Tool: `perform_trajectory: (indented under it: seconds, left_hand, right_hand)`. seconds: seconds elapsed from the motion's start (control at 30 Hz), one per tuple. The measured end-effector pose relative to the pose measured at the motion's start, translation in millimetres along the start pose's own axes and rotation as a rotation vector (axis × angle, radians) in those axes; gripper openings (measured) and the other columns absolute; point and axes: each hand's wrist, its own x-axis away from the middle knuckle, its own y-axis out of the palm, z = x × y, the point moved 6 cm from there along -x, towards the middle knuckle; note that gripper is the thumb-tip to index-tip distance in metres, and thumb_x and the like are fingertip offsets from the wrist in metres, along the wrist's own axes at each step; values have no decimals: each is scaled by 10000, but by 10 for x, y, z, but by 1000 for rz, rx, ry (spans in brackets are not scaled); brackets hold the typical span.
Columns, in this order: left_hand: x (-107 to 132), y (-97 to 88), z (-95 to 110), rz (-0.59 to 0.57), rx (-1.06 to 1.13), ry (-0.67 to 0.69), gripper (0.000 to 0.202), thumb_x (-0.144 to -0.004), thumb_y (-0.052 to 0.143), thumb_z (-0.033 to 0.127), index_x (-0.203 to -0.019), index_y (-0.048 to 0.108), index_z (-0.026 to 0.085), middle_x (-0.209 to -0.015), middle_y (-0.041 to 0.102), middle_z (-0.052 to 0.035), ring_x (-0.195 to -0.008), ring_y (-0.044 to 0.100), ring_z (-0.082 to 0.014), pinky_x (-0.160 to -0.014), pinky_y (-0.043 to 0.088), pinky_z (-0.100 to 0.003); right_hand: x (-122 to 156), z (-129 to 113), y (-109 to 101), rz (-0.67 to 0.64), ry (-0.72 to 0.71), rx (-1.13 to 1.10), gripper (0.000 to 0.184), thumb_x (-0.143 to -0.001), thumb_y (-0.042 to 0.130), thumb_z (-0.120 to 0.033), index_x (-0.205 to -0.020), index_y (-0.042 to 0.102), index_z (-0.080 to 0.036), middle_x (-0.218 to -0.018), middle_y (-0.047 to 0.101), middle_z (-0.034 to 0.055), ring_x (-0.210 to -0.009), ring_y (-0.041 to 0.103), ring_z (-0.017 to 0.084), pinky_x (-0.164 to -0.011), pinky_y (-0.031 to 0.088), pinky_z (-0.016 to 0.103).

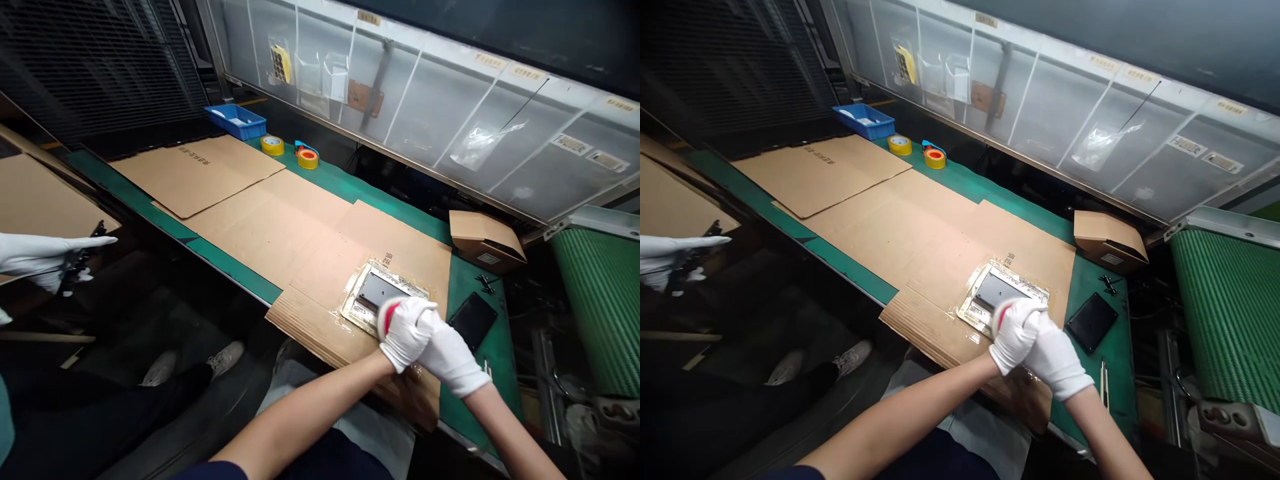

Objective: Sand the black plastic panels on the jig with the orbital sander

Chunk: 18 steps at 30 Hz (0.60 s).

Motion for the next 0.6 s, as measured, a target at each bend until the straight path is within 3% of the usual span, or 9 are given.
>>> perform_trajectory:
  seconds: [0.07,0.13,0.2,0.33,0.4,0.5,0.6]
  left_hand:
    - [33,204,31,-40,10,14,346,-1001,456,232,-1100,783,174,-1111,789,-137,-1097,736,-307,-1102,562,-415]
    - [-5,151,43,-35,2,41,337,-1000,459,219,-1095,779,177,-1103,794,-129,-1088,743,-297,-1090,573,-402]
    - [-79,-140,27,17,-22,62,304,-981,483,202,-1089,767,191,-1102,799,-112,-1085,746,-286,-1085,578,-417]
    - [-177,-899,-24,160,-112,44,288,-990,460,205,-1060,739,194,-1086,785,-111,-1064,734,-273,-1041,580,-461]
    - [-162,-1062,-25,206,-146,38,299,-1003,435,195,-1030,733,197,-1096,777,-120,-1069,728,-269,-1036,572,-463]
    - [-56,-870,-10,194,-150,49,276,-978,470,170,-1029,740,200,-1085,785,-124,-1055,736,-271,-1030,577,-460]
    - [62,-354,-1,78,-90,49,277,-967,502,171,-1078,756,170,-1072,794,-134,-1045,743,-279,-1031,585,-461]
  right_hand:
    - [137,162,57,-18,45,49,543,-954,431,-178,-1449,619,-56,-1406,629,277,-1341,584,394,-1188,457,529]
    - [105,136,-2,10,79,3,560,-936,453,-177,-1467,615,-101,-1346,667,248,-1320,601,395,-1153,493,536]
    - [-72,-89,-137,61,59,-85,585,-925,498,-202,-1498,584,-124,-1313,682,225,-1285,625,388,-1104,531,522]
    - [-488,-722,-445,126,-46,-159,518,-963,493,-234,-1444,593,-69,-1300,675,238,-1140,680,327,-931,596,412]
    - [-563,-860,-496,144,-75,-152,470,-968,474,-208,-1390,620,-62,-1298,672,240,-1110,684,319,-880,597,393]
    - [-425,-661,-311,155,-36,-178,491,-953,500,-217,-1414,602,-81,-1308,668,237,-1074,696,316,-877,593,400]
    - [-98,-169,33,171,52,-232,558,-915,557,-220,-1463,576,-114,-1261,690,227,-1098,692,340,-954,571,442]
